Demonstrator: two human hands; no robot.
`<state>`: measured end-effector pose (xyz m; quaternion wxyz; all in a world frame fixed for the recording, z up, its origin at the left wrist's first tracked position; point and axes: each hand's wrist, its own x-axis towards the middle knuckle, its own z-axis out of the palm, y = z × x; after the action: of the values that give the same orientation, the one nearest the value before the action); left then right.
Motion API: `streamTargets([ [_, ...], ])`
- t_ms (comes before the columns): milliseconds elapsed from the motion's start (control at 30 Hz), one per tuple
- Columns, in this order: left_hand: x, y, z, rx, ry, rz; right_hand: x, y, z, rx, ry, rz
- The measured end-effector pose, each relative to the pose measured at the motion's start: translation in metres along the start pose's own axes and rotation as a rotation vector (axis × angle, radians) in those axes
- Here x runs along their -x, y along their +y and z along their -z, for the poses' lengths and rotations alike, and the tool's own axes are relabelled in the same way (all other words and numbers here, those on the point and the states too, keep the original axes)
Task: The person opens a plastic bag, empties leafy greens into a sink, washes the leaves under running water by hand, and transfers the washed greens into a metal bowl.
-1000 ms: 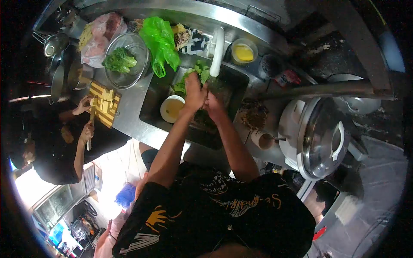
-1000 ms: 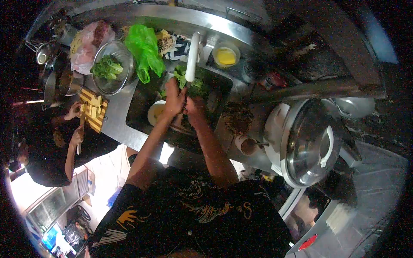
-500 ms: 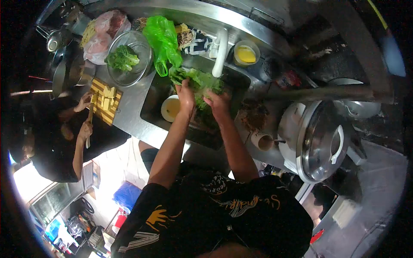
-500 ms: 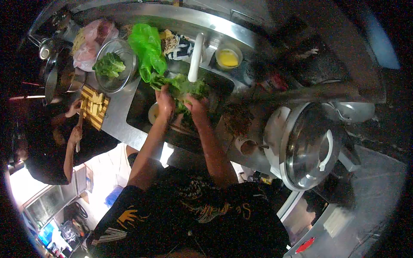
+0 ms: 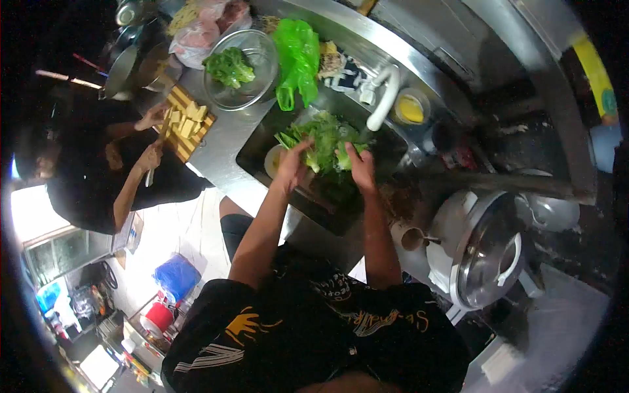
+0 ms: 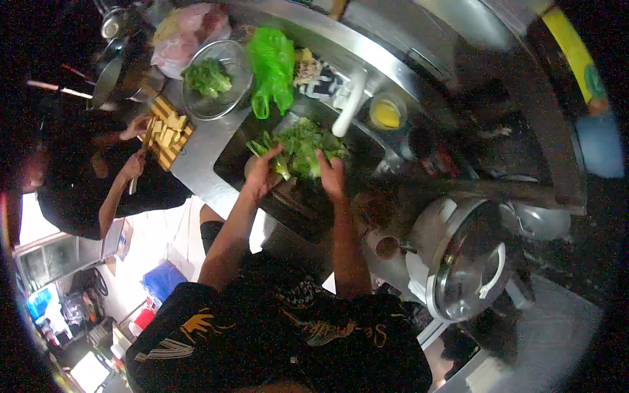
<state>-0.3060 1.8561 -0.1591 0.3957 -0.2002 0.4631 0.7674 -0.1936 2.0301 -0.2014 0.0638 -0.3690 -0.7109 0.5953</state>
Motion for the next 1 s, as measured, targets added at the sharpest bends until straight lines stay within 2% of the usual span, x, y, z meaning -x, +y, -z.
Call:
streamTargets([
  [100, -0.008, -0.022, 0.035, 0.014, 0.01, 0.025, -0.02, 0.058, -0.014, 0.393, 0.008, 0.18],
  [167, -0.009, -0.033, 0.056, 0.047, 0.023, 0.045, -0.019, 0.09, -0.022, 0.337, -0.039, 0.054],
  [200, -0.005, -0.035, 0.058, 0.081, 0.045, -0.014, -0.019, 0.105, -0.028, 0.309, -0.063, -0.01],
  [267, 0.006, -0.039, 0.062, 0.149, 0.095, -0.13, -0.011, 0.134, -0.042, 0.117, -0.05, 0.035],
  [300, 0.019, -0.031, 0.061, 0.122, 0.164, -0.044, -0.011, 0.147, -0.05, 0.02, -0.043, 0.055],
  [333, 0.023, -0.03, 0.066, 0.085, 0.155, -0.043, -0.017, 0.159, -0.06, 0.049, -0.04, -0.001],
  [367, 0.027, -0.029, 0.072, 0.048, 0.145, -0.041, -0.014, 0.141, -0.066, 0.025, -0.07, -0.071],
  [433, 0.03, -0.03, 0.081, 0.033, 0.123, -0.05, 0.009, 0.052, -0.063, -0.039, -0.181, -0.264],
  [500, 0.033, -0.031, 0.088, 0.075, 0.1, -0.075, 0.018, -0.019, -0.072, -0.011, -0.23, -0.209],
  [600, 0.033, -0.036, 0.1, 0.115, 0.127, -0.125, -0.005, -0.061, -0.108, 0.042, -0.209, 0.285],
  [633, 0.036, -0.035, 0.101, 0.1, 0.123, -0.129, -0.014, -0.08, -0.125, -0.089, -0.232, 0.272],
  [733, 0.049, -0.025, 0.089, 0.04, 0.119, -0.171, -0.036, -0.188, -0.155, -0.288, -0.425, 0.417],
  [767, 0.048, -0.027, 0.09, 0.017, 0.123, -0.201, -0.065, -0.199, -0.175, -0.233, -0.424, 0.415],
  [800, 0.045, -0.028, 0.094, -0.006, 0.126, -0.227, -0.09, -0.214, -0.192, -0.233, -0.429, 0.525],
  [833, 0.038, -0.034, 0.103, -0.075, 0.147, -0.198, -0.11, -0.228, -0.204, -0.178, -0.467, 0.393],
  [933, 0.055, -0.021, 0.092, -0.014, 0.142, -0.14, -0.153, -0.232, -0.225, 0.285, -0.293, 0.325],
  [967, 0.05, -0.024, 0.099, -0.028, 0.153, -0.135, -0.151, -0.219, -0.223, 0.006, -0.269, 0.544],
  [1000, 0.04, -0.031, 0.11, -0.04, 0.164, -0.13, -0.134, -0.211, -0.219, -0.222, -0.176, 0.563],
])
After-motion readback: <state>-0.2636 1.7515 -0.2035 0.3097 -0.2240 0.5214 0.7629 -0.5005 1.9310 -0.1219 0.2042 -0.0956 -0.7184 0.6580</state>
